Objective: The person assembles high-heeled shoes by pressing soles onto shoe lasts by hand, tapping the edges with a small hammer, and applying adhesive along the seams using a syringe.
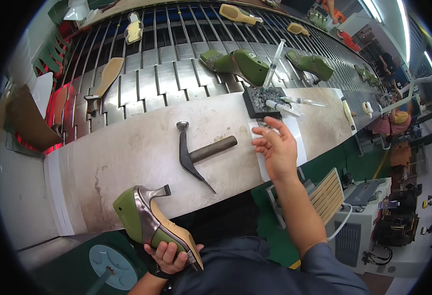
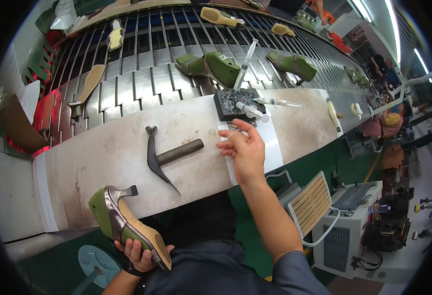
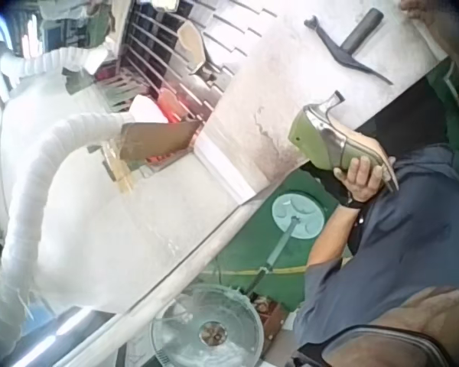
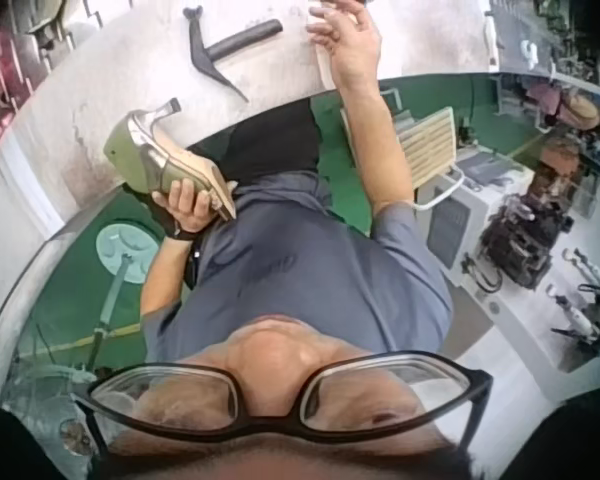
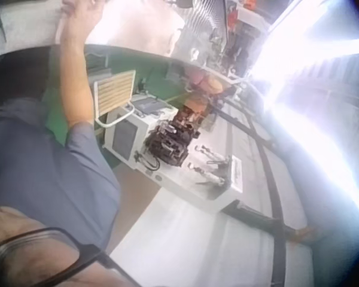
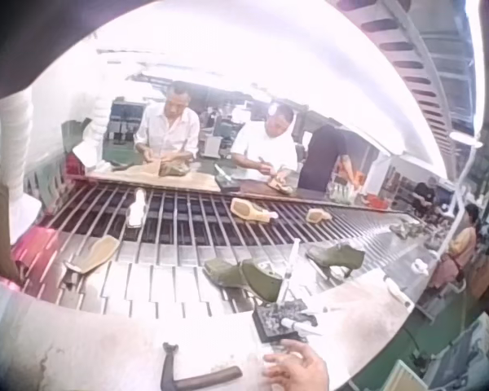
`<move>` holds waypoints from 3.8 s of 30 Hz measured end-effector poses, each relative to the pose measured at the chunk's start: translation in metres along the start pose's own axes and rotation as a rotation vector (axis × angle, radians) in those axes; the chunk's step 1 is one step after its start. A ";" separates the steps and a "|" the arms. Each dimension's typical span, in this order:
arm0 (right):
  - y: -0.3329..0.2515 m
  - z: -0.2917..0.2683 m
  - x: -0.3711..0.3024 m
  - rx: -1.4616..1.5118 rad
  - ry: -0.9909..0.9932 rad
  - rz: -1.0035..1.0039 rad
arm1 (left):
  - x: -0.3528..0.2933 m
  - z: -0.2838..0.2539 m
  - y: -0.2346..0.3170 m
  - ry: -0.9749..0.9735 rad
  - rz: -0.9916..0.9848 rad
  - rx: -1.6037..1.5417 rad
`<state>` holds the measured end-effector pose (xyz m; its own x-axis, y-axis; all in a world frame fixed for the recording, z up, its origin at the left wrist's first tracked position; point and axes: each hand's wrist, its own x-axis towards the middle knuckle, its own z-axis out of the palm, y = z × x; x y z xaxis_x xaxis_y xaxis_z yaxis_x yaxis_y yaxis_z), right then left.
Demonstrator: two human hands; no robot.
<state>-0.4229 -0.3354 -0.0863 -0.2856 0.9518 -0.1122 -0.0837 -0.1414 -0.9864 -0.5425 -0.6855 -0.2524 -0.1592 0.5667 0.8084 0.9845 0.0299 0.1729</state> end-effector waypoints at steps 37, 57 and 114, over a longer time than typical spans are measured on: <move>0.025 0.117 -0.126 -0.319 -0.892 -0.329 | 0.019 -0.025 0.000 0.039 -0.226 -0.229; 0.021 0.132 -0.126 -0.587 -0.953 -0.441 | 0.022 -0.024 -0.011 0.001 -0.123 -0.144; 0.049 0.142 -0.116 -0.447 -0.907 -0.440 | 0.024 -0.027 -0.011 0.029 -0.195 -0.200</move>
<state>-0.5299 -0.4915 -0.1050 -0.9254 0.3161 0.2089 -0.0493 0.4461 -0.8936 -0.5593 -0.6941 -0.2195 -0.3495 0.5424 0.7639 0.9011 -0.0287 0.4327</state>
